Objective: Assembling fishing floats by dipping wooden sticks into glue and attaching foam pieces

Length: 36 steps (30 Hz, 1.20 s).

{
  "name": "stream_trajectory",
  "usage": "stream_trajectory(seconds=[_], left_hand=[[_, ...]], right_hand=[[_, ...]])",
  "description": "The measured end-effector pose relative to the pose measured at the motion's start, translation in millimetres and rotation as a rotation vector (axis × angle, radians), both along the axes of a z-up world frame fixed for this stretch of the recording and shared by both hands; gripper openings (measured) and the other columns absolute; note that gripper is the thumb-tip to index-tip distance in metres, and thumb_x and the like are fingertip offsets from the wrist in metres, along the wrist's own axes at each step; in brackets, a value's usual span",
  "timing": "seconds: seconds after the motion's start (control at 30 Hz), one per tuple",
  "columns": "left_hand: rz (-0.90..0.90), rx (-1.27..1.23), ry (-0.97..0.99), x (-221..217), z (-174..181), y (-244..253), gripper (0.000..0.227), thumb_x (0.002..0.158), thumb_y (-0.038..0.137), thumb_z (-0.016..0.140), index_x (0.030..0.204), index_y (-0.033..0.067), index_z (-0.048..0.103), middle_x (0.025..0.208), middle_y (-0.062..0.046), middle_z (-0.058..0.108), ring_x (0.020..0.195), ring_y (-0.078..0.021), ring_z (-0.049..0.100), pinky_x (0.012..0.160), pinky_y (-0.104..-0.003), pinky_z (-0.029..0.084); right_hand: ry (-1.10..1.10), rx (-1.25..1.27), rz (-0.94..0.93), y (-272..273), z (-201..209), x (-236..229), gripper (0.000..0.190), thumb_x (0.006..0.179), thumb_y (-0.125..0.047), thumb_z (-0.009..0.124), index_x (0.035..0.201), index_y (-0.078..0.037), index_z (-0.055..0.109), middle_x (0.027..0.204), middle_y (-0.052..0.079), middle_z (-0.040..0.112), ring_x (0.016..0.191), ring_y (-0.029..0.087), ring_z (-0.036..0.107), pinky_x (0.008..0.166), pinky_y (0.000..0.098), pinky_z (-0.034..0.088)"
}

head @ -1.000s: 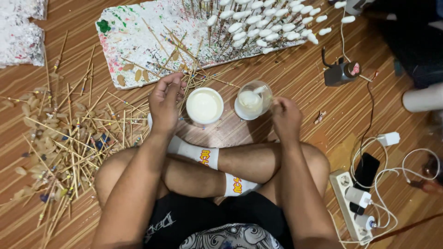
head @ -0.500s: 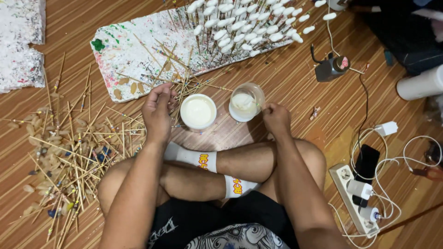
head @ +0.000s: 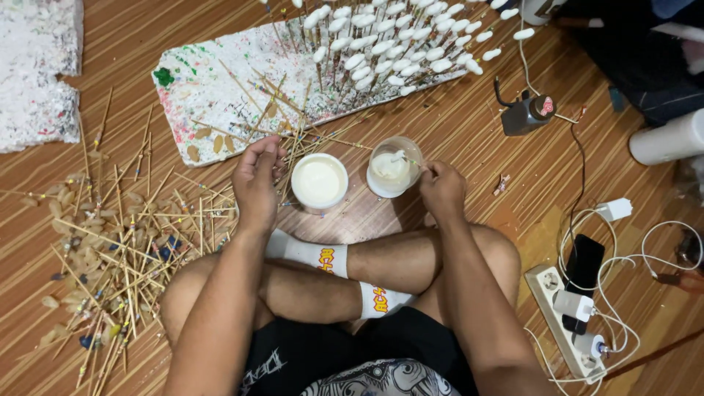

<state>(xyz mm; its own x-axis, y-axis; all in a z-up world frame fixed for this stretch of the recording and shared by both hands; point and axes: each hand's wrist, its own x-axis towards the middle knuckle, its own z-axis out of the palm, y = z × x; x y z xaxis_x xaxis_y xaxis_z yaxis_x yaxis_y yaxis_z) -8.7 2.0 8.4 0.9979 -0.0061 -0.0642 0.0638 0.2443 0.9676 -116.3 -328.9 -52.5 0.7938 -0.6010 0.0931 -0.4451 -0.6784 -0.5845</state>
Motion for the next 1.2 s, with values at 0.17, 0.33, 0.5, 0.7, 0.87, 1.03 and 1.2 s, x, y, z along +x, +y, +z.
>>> stream_trajectory(seconds=[0.17,0.33,0.5,0.7,0.87,1.03,1.2], left_hand=[[-0.016,-0.013,-0.008,3,0,3,0.022,0.105,0.017,0.057,0.122,0.0069,0.067,0.093,-0.006,0.069,0.080,-0.0070,0.059,0.068,-0.016,0.046],[-0.015,-0.016,0.002,1,1,1,0.022,0.105,0.017,0.057,0.122,0.0068,0.067,0.094,-0.005,0.069,0.080,-0.0066,0.058,0.068,-0.016,0.046],[-0.015,-0.019,-0.004,2,-1,2,0.022,0.105,0.016,0.058,0.122,0.0065,0.068,0.093,-0.006,0.069,0.080,-0.0074,0.058,0.068,-0.016,0.046],[-0.014,-0.022,-0.006,1,2,3,0.021,0.105,0.017,0.058,0.122,0.0070,0.068,0.094,-0.006,0.069,0.080,-0.0076,0.058,0.068,-0.016,0.046],[-0.019,-0.021,-0.002,1,4,2,0.022,0.105,0.016,0.057,0.122,0.0069,0.067,0.094,-0.006,0.068,0.080,-0.0074,0.058,0.068,-0.017,0.046],[-0.011,-0.029,0.004,1,3,3,0.022,0.106,0.017,0.057,0.122,0.0069,0.067,0.094,-0.005,0.068,0.080,-0.0071,0.057,0.068,-0.017,0.045],[-0.004,-0.048,0.007,2,1,1,0.022,0.105,0.017,0.058,0.121,0.0066,0.068,0.093,-0.005,0.069,0.079,-0.0061,0.058,0.067,-0.015,0.045]], right_hand=[[-0.281,0.027,0.057,26,27,0,0.012,0.093,-0.013,0.070,0.101,-0.015,0.079,0.089,0.015,0.072,0.091,0.038,0.071,0.081,0.0455,0.054],[0.095,-0.075,0.015,-6,-24,-1,0.015,0.093,-0.028,0.066,0.101,-0.024,0.079,0.094,0.007,0.075,0.100,0.035,0.071,0.095,0.0495,0.051],[-0.094,-0.055,0.034,6,-6,1,0.011,0.093,-0.023,0.070,0.100,-0.020,0.078,0.087,0.010,0.072,0.092,0.035,0.071,0.085,0.0470,0.054],[-0.054,-0.174,0.058,-1,-21,-2,0.010,0.095,-0.023,0.071,0.097,-0.017,0.078,0.087,0.011,0.073,0.091,0.038,0.071,0.086,0.0510,0.054],[-0.112,-0.108,0.036,7,-4,2,0.012,0.094,-0.025,0.070,0.101,-0.022,0.079,0.090,0.007,0.073,0.093,0.034,0.071,0.089,0.0466,0.052],[-0.329,-0.102,0.073,11,4,1,0.012,0.097,-0.017,0.072,0.105,-0.020,0.080,0.090,0.008,0.073,0.090,0.032,0.072,0.081,0.0405,0.054],[-0.167,-0.164,0.055,12,2,1,0.011,0.094,-0.023,0.072,0.102,-0.020,0.079,0.092,0.009,0.074,0.094,0.035,0.071,0.087,0.0476,0.055]])
